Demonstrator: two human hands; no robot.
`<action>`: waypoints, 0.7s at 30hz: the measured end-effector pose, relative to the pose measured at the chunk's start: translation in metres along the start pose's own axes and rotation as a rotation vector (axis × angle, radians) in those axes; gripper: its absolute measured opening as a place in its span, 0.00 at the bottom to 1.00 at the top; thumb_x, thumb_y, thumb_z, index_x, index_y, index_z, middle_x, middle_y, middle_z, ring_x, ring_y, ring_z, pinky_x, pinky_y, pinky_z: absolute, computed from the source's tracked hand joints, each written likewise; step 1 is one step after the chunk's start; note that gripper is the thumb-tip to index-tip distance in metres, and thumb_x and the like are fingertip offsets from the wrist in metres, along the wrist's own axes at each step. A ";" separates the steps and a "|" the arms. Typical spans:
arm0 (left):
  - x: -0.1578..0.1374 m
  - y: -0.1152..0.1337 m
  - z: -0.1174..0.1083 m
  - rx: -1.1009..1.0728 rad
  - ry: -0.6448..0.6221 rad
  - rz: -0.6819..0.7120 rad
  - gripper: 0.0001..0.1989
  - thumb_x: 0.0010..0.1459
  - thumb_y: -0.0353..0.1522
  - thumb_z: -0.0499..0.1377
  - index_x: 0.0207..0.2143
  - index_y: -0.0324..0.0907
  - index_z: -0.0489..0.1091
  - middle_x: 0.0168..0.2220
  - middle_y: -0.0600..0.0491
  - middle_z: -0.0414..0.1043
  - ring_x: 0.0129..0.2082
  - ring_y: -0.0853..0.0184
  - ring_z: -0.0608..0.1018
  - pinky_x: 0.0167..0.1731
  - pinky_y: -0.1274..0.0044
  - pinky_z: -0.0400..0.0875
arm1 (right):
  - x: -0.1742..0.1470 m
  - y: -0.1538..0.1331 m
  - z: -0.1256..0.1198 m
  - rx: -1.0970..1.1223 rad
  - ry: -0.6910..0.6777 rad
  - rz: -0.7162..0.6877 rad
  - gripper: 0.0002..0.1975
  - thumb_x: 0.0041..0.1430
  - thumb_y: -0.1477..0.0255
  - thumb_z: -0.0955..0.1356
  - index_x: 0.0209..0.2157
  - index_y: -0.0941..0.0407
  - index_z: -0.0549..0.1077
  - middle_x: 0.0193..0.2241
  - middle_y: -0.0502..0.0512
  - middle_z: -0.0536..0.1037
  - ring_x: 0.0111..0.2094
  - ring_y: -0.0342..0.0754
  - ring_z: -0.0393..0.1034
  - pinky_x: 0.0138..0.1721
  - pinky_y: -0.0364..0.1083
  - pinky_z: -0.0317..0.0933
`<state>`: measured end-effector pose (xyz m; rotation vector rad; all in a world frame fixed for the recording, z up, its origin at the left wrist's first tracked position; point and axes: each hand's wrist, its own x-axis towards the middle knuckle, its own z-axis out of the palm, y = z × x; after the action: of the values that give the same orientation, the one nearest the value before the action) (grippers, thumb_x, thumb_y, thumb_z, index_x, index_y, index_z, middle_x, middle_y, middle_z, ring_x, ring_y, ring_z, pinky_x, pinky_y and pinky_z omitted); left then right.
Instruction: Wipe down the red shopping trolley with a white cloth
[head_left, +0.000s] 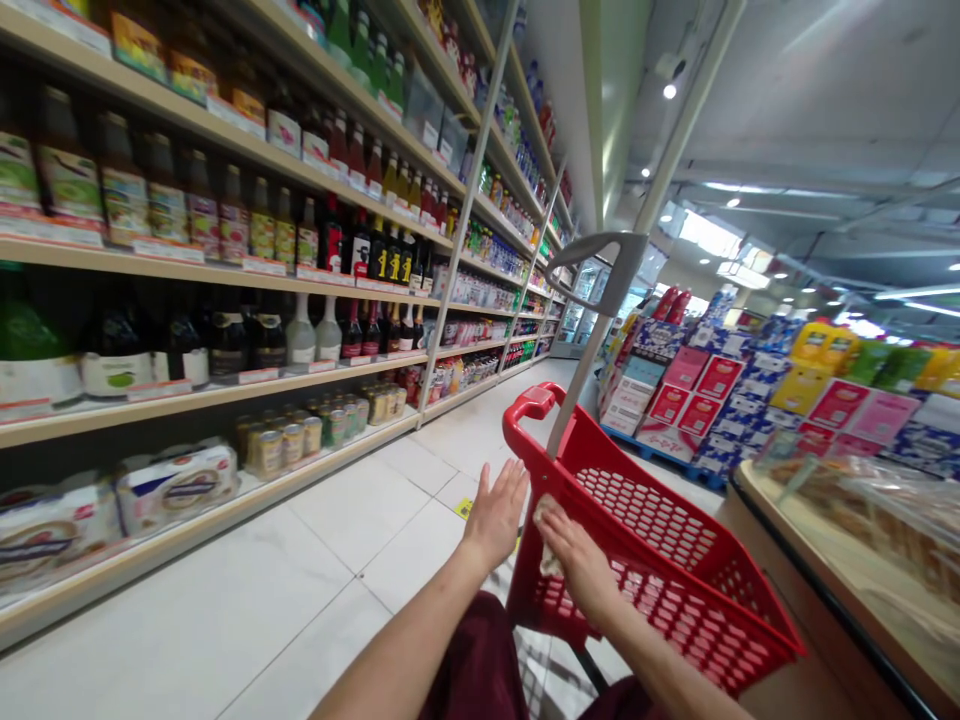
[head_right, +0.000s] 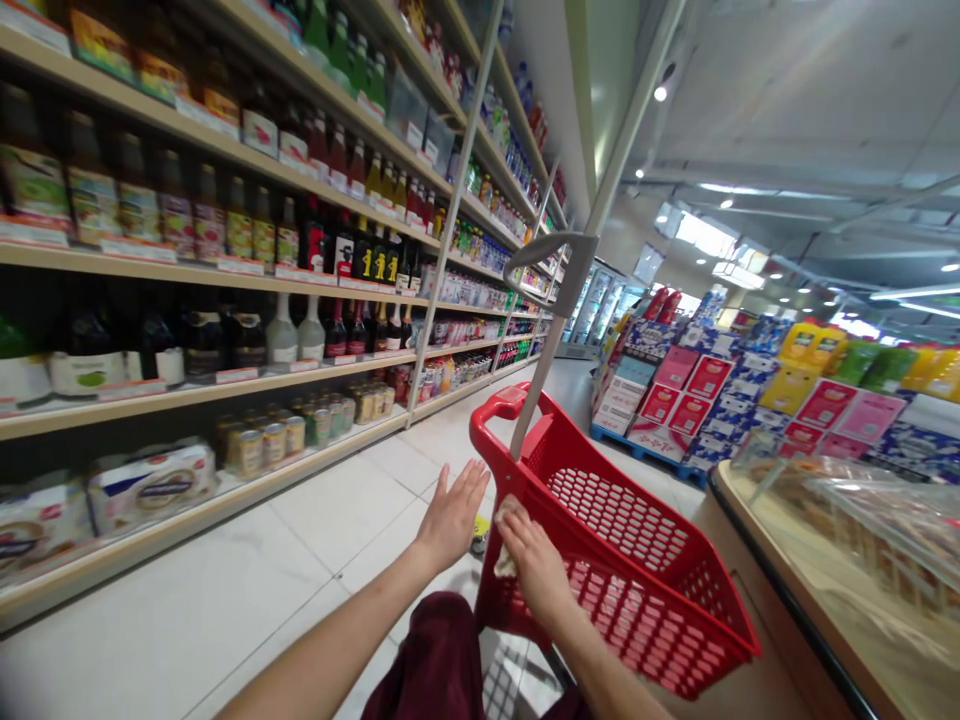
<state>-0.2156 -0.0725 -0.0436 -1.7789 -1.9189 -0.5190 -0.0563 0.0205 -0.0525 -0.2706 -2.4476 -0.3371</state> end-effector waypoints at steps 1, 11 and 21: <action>0.000 0.003 0.001 -0.002 0.000 0.019 0.26 0.53 0.27 0.43 0.56 0.35 0.47 0.59 0.45 0.46 0.59 0.62 0.47 0.54 0.59 0.43 | -0.010 0.001 0.002 -0.001 -0.030 0.010 0.31 0.45 0.88 0.54 0.51 0.53 0.62 0.48 0.54 0.67 0.53 0.47 0.55 0.48 0.50 0.58; 0.014 0.050 0.010 0.024 0.038 0.180 0.27 0.52 0.26 0.43 0.56 0.35 0.46 0.59 0.46 0.45 0.59 0.62 0.46 0.54 0.60 0.43 | -0.069 0.035 -0.019 -0.075 0.020 0.154 0.28 0.47 0.87 0.55 0.50 0.55 0.64 0.47 0.57 0.69 0.53 0.49 0.55 0.48 0.53 0.59; 0.028 0.090 0.020 0.056 0.016 0.302 0.26 0.53 0.27 0.43 0.56 0.34 0.48 0.59 0.47 0.45 0.59 0.63 0.45 0.55 0.61 0.44 | -0.115 0.047 -0.030 -0.081 0.064 0.245 0.27 0.49 0.86 0.55 0.50 0.57 0.63 0.49 0.59 0.67 0.54 0.48 0.52 0.50 0.52 0.57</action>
<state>-0.1294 -0.0305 -0.0475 -1.9735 -1.5971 -0.3676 0.0623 0.0433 -0.0933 -0.5798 -2.3090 -0.3321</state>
